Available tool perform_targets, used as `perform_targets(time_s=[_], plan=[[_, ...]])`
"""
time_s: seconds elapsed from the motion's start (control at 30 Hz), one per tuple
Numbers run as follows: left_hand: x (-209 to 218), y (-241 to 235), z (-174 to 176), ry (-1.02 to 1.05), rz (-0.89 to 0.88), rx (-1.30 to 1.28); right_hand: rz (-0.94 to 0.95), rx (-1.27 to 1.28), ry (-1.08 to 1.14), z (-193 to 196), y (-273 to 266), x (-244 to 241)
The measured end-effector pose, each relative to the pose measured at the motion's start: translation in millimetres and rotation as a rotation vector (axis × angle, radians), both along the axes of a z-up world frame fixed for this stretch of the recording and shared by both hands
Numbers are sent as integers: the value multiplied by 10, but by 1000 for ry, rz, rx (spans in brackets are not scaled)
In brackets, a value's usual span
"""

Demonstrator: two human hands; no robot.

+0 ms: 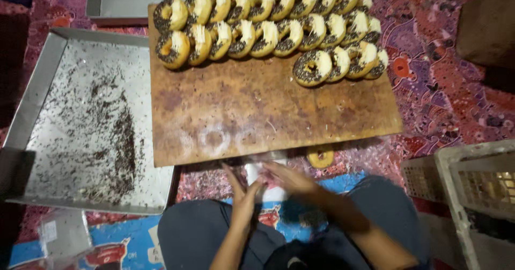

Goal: The person sits on the floor and individually places donuts into small plastic bags, then puts the sealed bags into a white plastic crate. The donuts are taken from a wooden board and arranged in the crate.

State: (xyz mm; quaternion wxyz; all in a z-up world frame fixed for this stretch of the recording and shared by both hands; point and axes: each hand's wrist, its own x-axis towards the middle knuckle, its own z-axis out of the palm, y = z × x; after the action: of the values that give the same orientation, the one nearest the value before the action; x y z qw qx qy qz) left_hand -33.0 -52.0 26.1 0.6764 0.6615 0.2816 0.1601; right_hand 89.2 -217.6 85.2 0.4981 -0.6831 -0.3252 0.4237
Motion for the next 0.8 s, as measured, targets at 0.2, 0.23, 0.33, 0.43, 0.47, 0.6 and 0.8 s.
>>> perform_targets(time_s=[0.2, 0.23, 0.33, 0.43, 0.47, 0.6, 0.8], plan=[[219, 316, 493, -46, 99, -1271, -346, 187, -153, 1076, -345, 546], [296, 352, 548, 18, 153, -1198, -546, -138, -867, 1162, -317, 1010], [408, 392, 734, -35, 186, -1134, -380, -666, -990, 1183, -187, 2143], [525, 307, 922, -111, 200, -1205, -395, -551, -973, 1172, -104, 2339], [532, 266, 964, -110, 217, -1243, -415, -456, -977, 1176, -135, 2116], [536, 150, 994, -225, 194, -1307, -513, 265, -411, 1385, -566, 589], [264, -649, 1261, -489, -52, -1409, -708, 389, -408, 1277, -758, -731]])
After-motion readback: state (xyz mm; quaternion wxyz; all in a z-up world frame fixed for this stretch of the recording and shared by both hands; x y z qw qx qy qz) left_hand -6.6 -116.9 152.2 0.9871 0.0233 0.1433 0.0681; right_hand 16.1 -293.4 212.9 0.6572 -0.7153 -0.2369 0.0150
